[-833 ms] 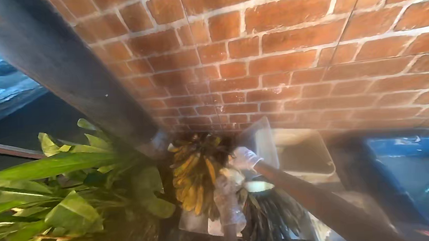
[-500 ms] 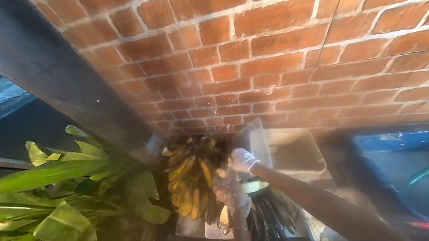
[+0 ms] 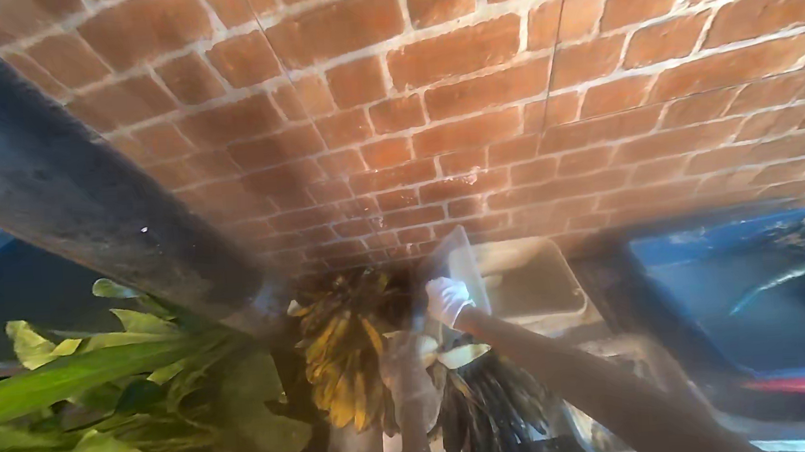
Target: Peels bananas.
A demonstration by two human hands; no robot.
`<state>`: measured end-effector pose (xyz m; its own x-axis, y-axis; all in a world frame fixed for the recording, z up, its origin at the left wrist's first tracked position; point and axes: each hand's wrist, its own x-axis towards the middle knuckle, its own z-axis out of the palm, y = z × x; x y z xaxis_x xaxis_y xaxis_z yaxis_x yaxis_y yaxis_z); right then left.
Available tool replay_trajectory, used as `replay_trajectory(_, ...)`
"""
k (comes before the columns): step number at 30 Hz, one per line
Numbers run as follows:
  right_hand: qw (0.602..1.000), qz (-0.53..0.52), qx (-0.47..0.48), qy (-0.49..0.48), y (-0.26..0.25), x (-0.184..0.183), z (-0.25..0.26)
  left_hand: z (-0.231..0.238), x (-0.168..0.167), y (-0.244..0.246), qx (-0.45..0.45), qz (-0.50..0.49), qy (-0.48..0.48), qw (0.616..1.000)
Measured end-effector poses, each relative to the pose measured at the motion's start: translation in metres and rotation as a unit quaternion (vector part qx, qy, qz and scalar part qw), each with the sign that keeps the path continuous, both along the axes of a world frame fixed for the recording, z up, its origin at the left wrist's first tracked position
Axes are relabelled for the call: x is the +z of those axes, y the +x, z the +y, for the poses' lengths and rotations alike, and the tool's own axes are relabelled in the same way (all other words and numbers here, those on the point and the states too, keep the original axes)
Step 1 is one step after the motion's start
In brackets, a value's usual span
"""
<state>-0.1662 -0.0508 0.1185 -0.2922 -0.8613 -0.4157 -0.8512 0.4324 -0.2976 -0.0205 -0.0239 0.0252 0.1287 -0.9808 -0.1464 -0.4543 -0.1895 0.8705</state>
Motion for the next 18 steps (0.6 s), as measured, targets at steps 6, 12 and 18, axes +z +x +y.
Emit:
replay_trajectory(6,1.000,0.005,0.024,0.017,-0.006,0.005,0.000,-0.030,0.019,0.037,-0.289,-0.210,0.049,0.933)
replay_trajectory(12,0.995,-0.012,0.098,-0.007,0.005,0.014,0.000,-0.018,0.071,0.004,-0.407,-0.424,0.132,0.798)
replay_trajectory(18,0.986,-0.097,0.117,-0.066,-0.014,0.060,0.031,-0.026,0.019,0.021,-0.437,-0.300,0.091,0.843)
